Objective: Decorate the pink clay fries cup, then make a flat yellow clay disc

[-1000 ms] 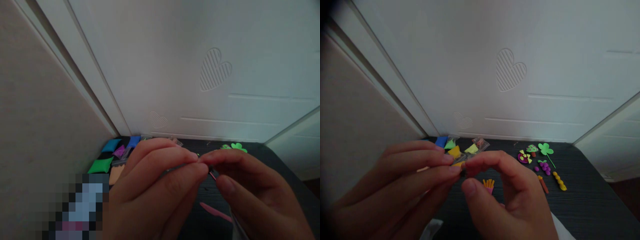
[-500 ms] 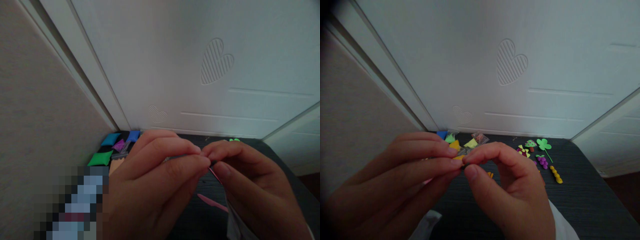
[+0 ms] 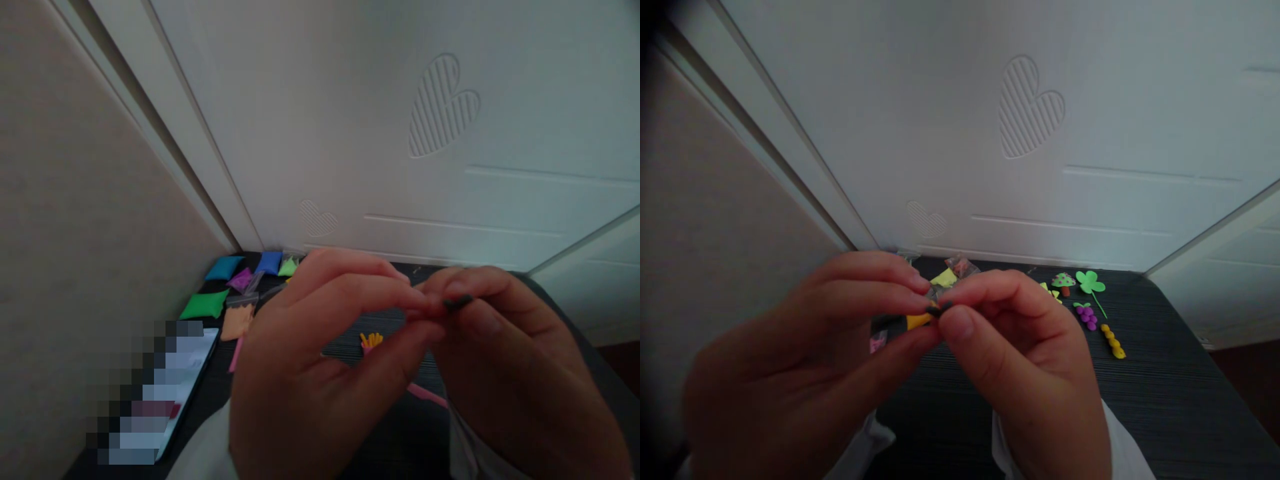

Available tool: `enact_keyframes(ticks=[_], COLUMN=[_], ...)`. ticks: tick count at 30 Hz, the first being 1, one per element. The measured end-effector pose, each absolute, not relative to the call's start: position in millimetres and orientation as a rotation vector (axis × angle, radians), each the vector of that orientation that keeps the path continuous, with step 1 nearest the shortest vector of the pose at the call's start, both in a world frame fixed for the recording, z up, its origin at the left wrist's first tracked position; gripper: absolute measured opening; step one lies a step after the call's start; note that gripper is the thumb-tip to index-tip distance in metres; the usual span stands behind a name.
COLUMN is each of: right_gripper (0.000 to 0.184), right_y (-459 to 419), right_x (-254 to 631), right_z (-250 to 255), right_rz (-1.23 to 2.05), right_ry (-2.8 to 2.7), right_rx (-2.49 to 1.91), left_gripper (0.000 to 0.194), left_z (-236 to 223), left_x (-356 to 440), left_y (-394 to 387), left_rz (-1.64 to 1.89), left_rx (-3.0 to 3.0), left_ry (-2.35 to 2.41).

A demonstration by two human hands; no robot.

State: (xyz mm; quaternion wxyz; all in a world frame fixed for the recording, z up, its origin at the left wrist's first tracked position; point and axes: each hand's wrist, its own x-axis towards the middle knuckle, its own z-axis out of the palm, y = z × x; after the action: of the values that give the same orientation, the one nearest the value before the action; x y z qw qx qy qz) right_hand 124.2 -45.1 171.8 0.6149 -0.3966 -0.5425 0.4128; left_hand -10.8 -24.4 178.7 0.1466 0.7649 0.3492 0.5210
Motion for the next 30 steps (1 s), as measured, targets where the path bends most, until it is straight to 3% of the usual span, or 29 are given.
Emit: enact_keyframes(ticks=[5, 15, 30], right_gripper=[0.01, 0.005, 0.006], right_y=[-45.3, -46.0, -45.9], right_x=[122.2, 115.6, 115.5], right_z=[171.2, 173.6, 174.3], right_rz=[0.919, 1.223, 1.187], right_ry=[-1.212, -0.915, -0.926], right_rx=[-1.005, -0.777, -0.776], left_gripper=[0.01, 0.01, 0.014], left_z=[185.2, 189.0, 192.5], left_x=[-7.2, -0.9, -2.3], left_y=[-26.5, -30.0, -30.2], left_rz=[1.661, 1.735, 1.781], left_rx=[2.3, 2.311, 2.409], left_ry=[1.079, 1.202, 1.154])
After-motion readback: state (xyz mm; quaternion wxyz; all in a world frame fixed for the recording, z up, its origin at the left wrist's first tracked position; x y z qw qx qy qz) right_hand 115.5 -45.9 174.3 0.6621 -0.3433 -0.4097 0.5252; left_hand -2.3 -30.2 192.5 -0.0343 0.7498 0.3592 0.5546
